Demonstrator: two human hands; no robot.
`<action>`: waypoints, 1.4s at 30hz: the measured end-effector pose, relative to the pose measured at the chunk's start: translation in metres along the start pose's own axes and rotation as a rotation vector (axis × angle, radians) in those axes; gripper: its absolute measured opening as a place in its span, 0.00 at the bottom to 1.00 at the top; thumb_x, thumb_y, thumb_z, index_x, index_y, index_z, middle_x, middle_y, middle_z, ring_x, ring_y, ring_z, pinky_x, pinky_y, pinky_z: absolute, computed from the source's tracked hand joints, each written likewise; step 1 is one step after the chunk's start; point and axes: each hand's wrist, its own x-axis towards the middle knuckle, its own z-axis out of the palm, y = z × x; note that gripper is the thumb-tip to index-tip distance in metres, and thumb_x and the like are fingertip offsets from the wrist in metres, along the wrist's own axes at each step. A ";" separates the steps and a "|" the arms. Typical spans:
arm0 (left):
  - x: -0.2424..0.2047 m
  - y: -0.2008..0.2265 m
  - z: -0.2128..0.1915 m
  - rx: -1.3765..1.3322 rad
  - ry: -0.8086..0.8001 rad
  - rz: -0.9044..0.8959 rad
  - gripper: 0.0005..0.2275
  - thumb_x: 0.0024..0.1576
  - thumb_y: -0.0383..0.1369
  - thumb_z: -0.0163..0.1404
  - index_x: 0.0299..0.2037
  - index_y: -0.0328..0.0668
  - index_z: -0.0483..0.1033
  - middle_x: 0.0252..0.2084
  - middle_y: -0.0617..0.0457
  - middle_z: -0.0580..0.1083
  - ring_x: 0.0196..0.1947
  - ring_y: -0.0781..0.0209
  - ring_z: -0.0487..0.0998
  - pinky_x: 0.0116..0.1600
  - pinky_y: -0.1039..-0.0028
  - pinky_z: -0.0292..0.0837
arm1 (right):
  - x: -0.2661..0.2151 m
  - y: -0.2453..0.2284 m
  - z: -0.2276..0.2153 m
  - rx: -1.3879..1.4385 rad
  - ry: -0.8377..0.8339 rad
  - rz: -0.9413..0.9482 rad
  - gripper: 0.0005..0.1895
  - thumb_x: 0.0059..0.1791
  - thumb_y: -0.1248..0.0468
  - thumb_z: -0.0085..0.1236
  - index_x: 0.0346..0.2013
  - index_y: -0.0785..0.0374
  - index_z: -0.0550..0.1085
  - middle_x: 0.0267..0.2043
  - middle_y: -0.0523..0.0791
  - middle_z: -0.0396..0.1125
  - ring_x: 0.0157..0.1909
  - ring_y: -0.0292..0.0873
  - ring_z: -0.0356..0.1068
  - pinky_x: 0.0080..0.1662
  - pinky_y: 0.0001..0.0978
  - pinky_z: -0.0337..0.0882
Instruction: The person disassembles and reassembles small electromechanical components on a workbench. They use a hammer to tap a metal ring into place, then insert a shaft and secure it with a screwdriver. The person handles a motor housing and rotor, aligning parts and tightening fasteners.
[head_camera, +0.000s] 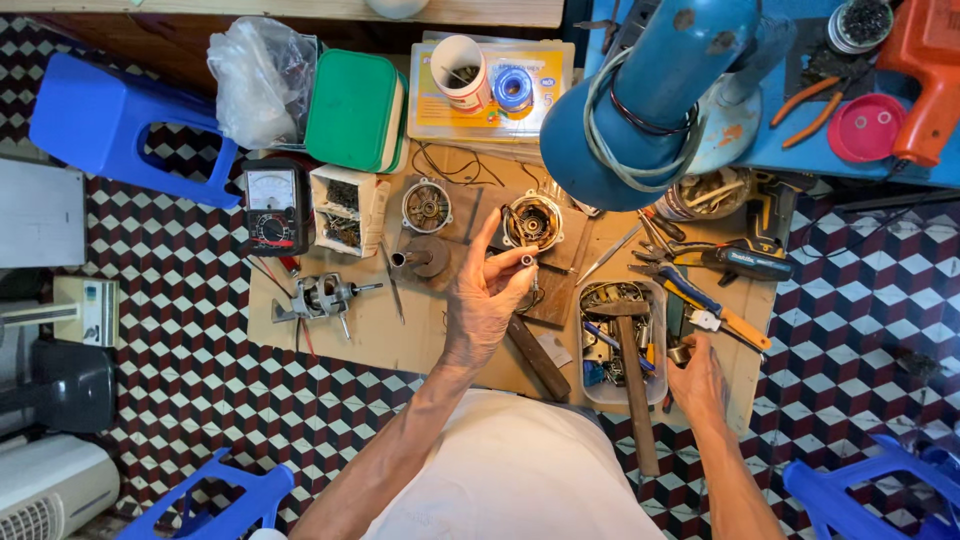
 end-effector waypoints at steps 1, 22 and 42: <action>0.001 0.000 0.002 0.039 0.017 0.008 0.34 0.59 0.23 0.55 0.76 0.43 0.52 0.51 0.48 0.80 0.45 0.70 0.80 0.52 0.79 0.78 | 0.001 -0.005 -0.003 -0.039 -0.026 -0.010 0.29 0.47 0.53 0.65 0.57 0.62 0.68 0.55 0.56 0.69 0.56 0.61 0.69 0.54 0.52 0.69; -0.007 -0.003 0.004 0.293 0.064 0.111 0.27 0.58 0.27 0.56 0.70 0.46 0.64 0.47 0.53 0.80 0.47 0.67 0.82 0.52 0.76 0.80 | 0.010 0.005 -0.020 0.220 -0.168 -0.158 0.25 0.52 0.57 0.54 0.63 0.59 0.70 0.62 0.53 0.66 0.60 0.55 0.69 0.58 0.43 0.68; 0.072 -0.161 -0.085 0.421 0.240 0.034 0.13 0.57 0.28 0.54 0.52 0.38 0.77 0.42 0.46 0.81 0.41 0.59 0.83 0.46 0.72 0.77 | -0.125 -0.098 -0.033 0.430 0.342 0.112 0.27 0.55 0.58 0.53 0.66 0.69 0.66 0.61 0.56 0.67 0.60 0.50 0.69 0.56 0.42 0.69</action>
